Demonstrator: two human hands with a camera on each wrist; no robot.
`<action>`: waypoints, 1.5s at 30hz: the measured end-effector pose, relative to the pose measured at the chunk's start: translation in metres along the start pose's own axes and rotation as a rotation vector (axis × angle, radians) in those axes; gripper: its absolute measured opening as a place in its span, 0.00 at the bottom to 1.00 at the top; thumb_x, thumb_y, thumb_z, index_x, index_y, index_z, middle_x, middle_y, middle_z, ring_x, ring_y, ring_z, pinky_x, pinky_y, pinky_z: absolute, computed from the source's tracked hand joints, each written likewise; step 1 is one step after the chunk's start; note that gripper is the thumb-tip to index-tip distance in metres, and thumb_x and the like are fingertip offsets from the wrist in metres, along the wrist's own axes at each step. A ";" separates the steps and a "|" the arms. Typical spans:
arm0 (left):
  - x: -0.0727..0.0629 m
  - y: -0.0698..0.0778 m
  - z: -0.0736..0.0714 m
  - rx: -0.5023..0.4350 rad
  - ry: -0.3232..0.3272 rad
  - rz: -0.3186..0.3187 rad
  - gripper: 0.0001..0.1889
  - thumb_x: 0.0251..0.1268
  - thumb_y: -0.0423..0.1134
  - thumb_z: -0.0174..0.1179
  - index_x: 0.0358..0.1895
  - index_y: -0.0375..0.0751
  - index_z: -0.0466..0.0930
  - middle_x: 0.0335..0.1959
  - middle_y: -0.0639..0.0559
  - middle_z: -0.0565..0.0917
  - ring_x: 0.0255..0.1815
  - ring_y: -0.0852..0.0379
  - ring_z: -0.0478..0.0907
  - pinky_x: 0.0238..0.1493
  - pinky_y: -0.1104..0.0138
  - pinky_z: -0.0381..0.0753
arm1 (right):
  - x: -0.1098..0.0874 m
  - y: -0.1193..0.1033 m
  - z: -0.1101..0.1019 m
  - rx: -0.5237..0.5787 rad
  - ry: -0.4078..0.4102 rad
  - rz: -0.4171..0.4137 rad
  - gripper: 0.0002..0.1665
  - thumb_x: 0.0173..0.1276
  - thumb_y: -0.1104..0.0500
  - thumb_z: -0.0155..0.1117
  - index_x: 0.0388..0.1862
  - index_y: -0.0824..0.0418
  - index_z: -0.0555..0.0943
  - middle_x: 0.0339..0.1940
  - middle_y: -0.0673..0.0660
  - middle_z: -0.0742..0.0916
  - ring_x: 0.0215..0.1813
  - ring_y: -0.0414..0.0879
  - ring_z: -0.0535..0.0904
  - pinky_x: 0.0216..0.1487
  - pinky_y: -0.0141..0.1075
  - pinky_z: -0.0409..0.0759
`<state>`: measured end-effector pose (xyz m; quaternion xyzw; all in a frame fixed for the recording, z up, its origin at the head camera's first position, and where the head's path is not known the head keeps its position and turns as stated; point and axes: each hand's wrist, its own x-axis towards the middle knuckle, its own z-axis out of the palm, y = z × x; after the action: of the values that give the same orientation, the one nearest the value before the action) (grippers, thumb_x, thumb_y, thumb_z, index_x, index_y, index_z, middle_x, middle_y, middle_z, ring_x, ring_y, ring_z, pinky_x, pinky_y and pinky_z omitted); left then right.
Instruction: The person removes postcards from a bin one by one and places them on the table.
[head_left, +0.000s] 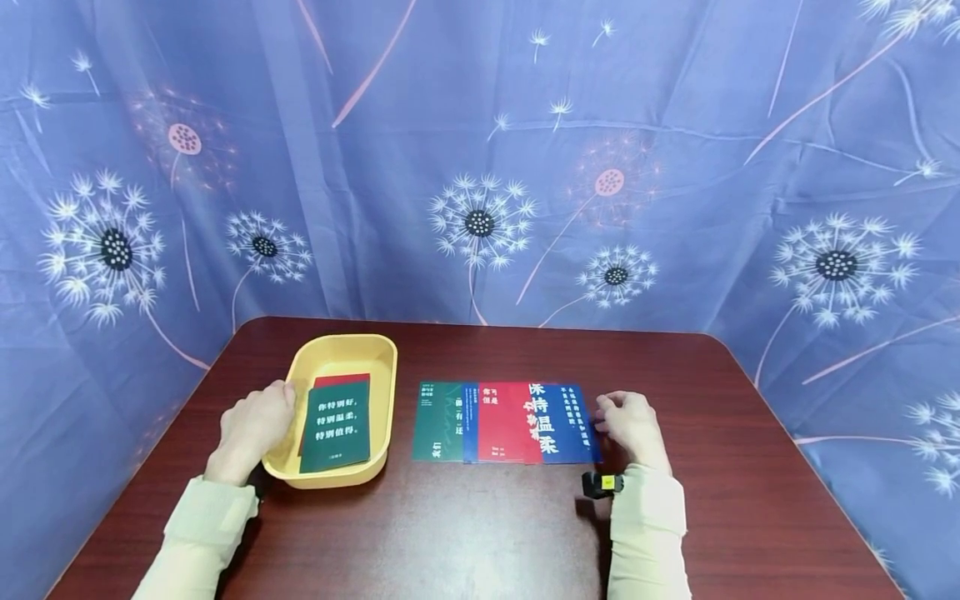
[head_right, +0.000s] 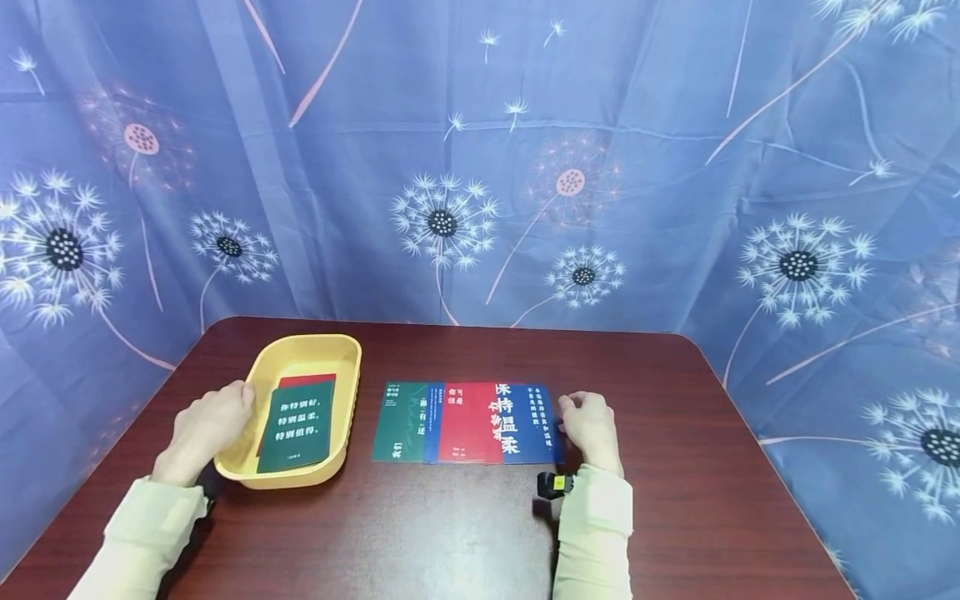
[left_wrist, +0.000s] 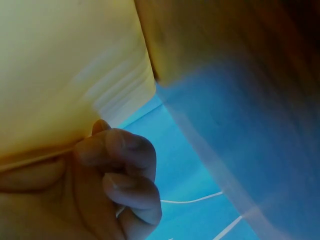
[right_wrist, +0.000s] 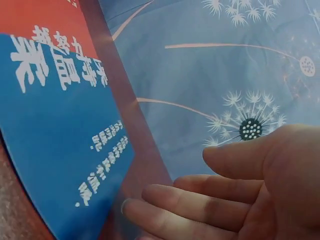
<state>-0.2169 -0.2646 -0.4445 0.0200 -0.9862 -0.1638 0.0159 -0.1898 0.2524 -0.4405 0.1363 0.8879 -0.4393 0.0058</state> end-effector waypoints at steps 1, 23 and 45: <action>0.000 0.000 0.000 -0.001 -0.002 0.000 0.25 0.79 0.47 0.31 0.40 0.29 0.73 0.33 0.27 0.78 0.33 0.30 0.77 0.27 0.42 0.72 | -0.001 -0.002 -0.001 -0.010 -0.002 -0.006 0.22 0.78 0.56 0.49 0.59 0.73 0.74 0.45 0.70 0.85 0.43 0.58 0.85 0.47 0.48 0.79; 0.002 0.004 -0.002 -0.001 -0.004 -0.011 0.26 0.79 0.47 0.30 0.41 0.29 0.73 0.33 0.29 0.79 0.33 0.31 0.77 0.29 0.42 0.72 | 0.002 -0.099 0.066 -0.053 -0.132 -0.528 0.16 0.70 0.66 0.59 0.55 0.65 0.80 0.47 0.61 0.87 0.47 0.52 0.83 0.51 0.47 0.77; -0.001 0.000 0.001 -0.008 0.000 -0.031 0.25 0.79 0.47 0.30 0.41 0.30 0.74 0.36 0.27 0.79 0.36 0.29 0.77 0.31 0.41 0.72 | -0.051 -0.194 0.235 -0.789 -0.146 -1.009 0.11 0.71 0.47 0.58 0.43 0.50 0.82 0.40 0.47 0.84 0.49 0.44 0.79 0.61 0.46 0.67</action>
<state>-0.2157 -0.2639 -0.4454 0.0350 -0.9851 -0.1678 0.0135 -0.2147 -0.0556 -0.4269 -0.3407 0.9350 -0.0365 -0.0915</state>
